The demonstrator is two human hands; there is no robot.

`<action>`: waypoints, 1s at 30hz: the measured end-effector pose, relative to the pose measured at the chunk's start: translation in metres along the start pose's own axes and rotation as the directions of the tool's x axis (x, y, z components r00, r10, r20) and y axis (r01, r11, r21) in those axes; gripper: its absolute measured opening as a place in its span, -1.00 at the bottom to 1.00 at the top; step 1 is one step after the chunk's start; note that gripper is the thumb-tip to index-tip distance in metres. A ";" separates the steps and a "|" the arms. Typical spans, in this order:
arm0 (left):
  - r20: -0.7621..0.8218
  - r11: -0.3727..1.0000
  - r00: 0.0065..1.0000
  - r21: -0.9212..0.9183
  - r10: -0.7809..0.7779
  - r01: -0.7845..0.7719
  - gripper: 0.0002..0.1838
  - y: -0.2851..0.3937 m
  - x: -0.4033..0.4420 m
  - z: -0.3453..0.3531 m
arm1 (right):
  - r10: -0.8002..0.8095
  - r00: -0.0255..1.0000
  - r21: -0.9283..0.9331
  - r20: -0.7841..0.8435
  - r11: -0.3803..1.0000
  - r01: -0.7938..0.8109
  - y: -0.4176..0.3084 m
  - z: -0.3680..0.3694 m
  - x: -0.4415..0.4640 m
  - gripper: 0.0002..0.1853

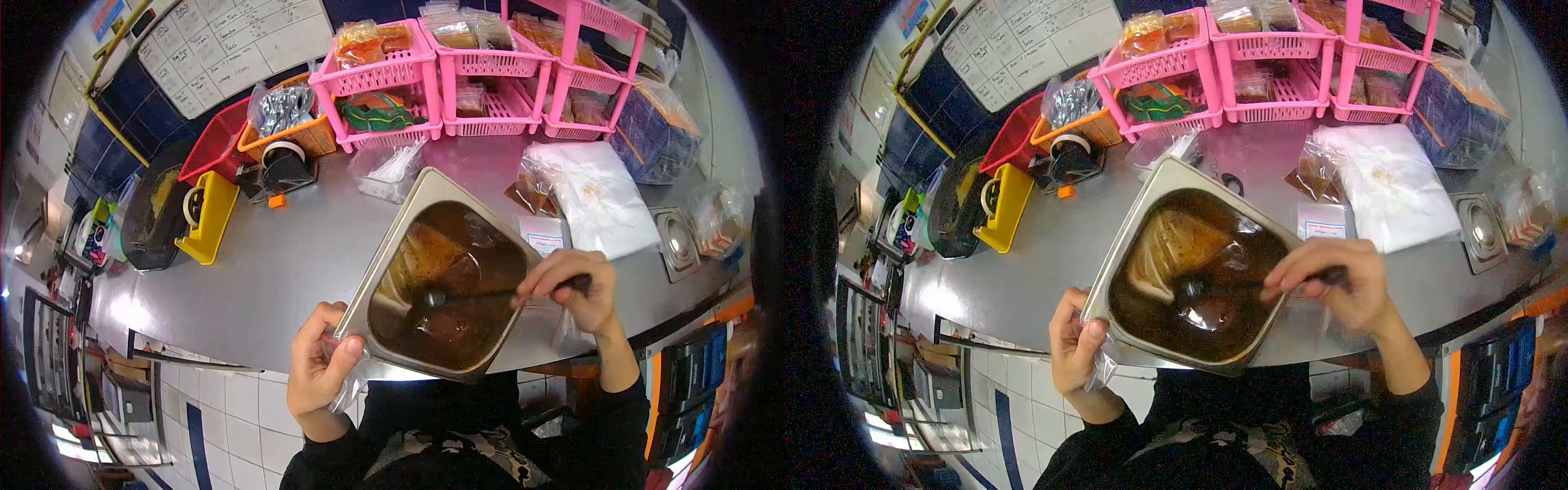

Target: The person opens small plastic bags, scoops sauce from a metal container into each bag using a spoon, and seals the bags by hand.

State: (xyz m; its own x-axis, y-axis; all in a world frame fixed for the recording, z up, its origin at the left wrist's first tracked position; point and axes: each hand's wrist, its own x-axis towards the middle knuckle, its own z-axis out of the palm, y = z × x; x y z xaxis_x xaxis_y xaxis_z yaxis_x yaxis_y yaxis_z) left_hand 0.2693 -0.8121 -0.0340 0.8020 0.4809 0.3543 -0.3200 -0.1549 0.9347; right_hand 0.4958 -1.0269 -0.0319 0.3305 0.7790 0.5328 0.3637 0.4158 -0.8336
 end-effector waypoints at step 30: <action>-0.133 0.997 0.989 -0.026 -0.070 0.067 -0.82 0.005 -0.006 0.021 | -0.112 0.994 -0.519 -0.009 0.850 0.091 -0.015 0.006 -0.040 -0.85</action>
State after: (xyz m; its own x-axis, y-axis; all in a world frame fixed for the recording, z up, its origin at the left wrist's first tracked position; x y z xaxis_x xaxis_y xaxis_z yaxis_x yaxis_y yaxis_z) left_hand 0.2740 -0.8340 -0.0311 0.7479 0.6014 0.2808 -0.2783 -0.1000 0.9553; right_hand 0.4720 -1.0615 -0.0419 0.2958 0.7234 0.6238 0.7908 0.1809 -0.5847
